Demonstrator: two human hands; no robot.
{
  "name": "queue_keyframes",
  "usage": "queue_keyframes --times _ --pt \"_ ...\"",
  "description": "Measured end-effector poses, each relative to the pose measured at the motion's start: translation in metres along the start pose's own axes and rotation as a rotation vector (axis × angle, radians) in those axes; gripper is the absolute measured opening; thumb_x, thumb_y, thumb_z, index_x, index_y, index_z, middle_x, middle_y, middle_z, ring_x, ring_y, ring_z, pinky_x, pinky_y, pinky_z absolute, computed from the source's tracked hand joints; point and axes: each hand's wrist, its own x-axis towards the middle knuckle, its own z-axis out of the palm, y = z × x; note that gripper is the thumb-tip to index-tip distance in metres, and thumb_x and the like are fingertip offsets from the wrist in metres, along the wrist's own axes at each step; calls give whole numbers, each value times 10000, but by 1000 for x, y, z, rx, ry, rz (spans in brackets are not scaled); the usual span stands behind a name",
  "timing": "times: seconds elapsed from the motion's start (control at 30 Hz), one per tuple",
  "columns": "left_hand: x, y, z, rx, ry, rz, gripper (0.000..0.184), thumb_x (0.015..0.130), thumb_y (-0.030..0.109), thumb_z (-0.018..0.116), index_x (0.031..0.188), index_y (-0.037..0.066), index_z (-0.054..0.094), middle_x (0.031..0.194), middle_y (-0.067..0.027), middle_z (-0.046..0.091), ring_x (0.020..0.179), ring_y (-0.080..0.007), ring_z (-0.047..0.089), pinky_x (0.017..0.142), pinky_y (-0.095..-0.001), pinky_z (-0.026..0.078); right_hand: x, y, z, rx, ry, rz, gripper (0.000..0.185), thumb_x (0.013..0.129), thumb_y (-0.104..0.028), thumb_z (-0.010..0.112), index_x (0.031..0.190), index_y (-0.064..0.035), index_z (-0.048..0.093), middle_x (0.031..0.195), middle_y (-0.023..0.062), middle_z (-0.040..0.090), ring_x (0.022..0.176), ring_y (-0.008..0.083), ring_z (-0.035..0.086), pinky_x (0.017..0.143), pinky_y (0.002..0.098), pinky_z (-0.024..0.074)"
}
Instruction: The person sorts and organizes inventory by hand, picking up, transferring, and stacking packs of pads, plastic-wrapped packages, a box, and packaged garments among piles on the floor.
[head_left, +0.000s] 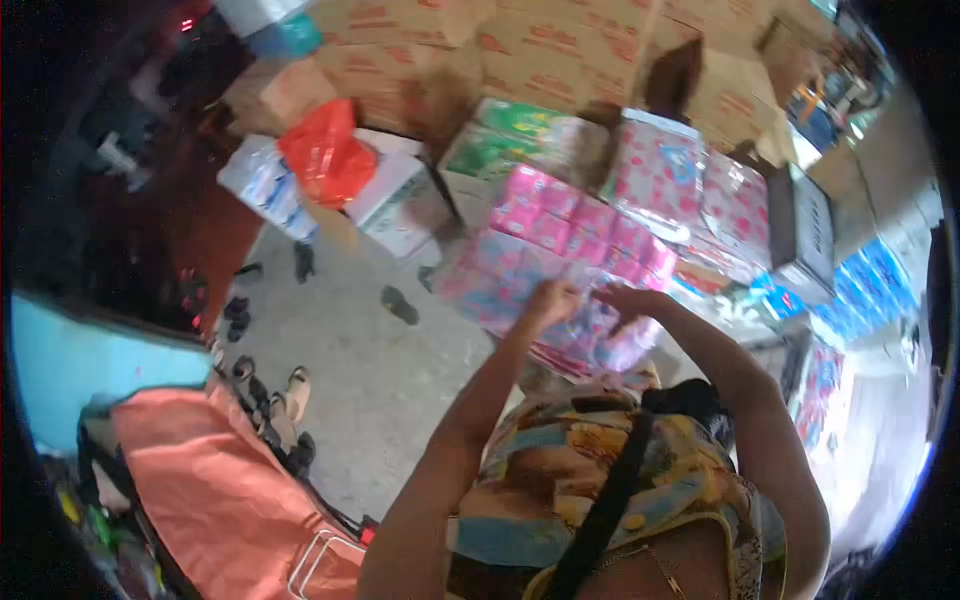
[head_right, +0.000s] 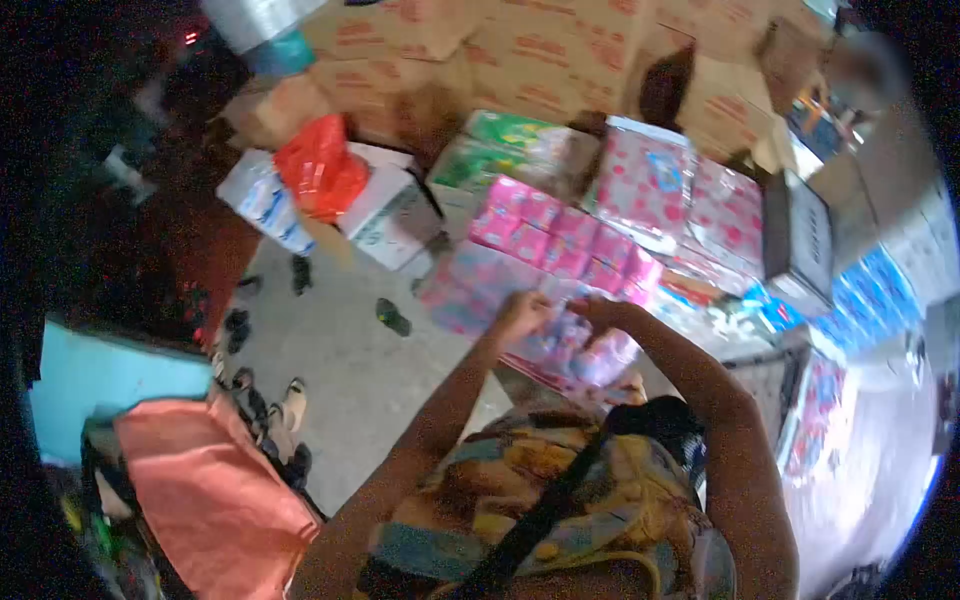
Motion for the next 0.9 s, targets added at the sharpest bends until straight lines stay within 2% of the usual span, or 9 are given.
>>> queue_keyframes --times 0.07,0.17,0.33,0.43,0.5,0.53,0.67,0.73,0.9 --pt "4 -3 4 29 86 64 218 660 204 601 774 18 598 683 -131 599 600 -224 595 583 -325 463 3 6 2 0 39 -63 1082 507 -542 689 1287 -33 140 1271 226 233 1176 368 219 950 447 223" --pt "3 3 -6 -9 138 103 206 661 205 586 759 25 601 666 -137 595 601 -242 592 594 -338 464 7 13 2 20 9 -36 1054 530 -525 686 1286 -27 146 1318 212 152 1225 349 121 987 424 169" --pt "8 12 -12 -55 109 -42 205 665 205 576 751 21 599 654 -141 591 574 -239 590 562 -346 465 -1 10 -14 178 -31 9 1098 514 -631 621 1304 -76 97 1340 162 127 1242 329 56 996 445 145" --pt "22 -9 -2 107 224 197 196 673 197 576 753 19 596 656 -138 593 578 -230 592 532 -344 460 3 17 -3 208 72 -16 1017 547 -595 627 1293 -78 166 1344 139 140 1238 321 93 1001 422 155" --pt "23 -4 1 -93 133 12 200 681 200 576 757 16 592 667 -148 590 611 -231 594 542 -344 455 2 25 14 312 223 -68 961 557 -559 642 1274 -71 227 1325 155 187 1209 327 182 994 408 185" --pt "29 -17 7 -110 159 62 201 686 203 570 755 16 590 648 -143 583 594 -212 586 538 -334 447 5 23 18 251 312 -88 904 567 -531 650 1251 -70 279 1269 169 287 1151 323 282 974 399 229" --pt "28 1 1 -165 20 -80 217 712 217 558 761 7 589 590 -85 574 525 -140 558 487 -295 439 0 9 20 291 345 -15 925 557 -489 684 1256 -58 257 1272 182 269 1168 324 256 967 400 232" --pt "40 -19 3 -63 45 56 229 715 225 563 776 6 592 609 -79 583 504 -136 557 465 -277 442 -2 4 18 284 379 60 932 541 -469 701 1261 -83 253 1269 179 274 1164 331 261 964 407 237" --pt "35 -8 0 -32 47 13 251 724 237 570 794 -4 584 602 -66 576 463 -126 548 421 -249 426 -1 -8 19 236 360 199 941 521 -410 732 1271 -127 240 1277 181 262 1182 328 244 967 411 236"
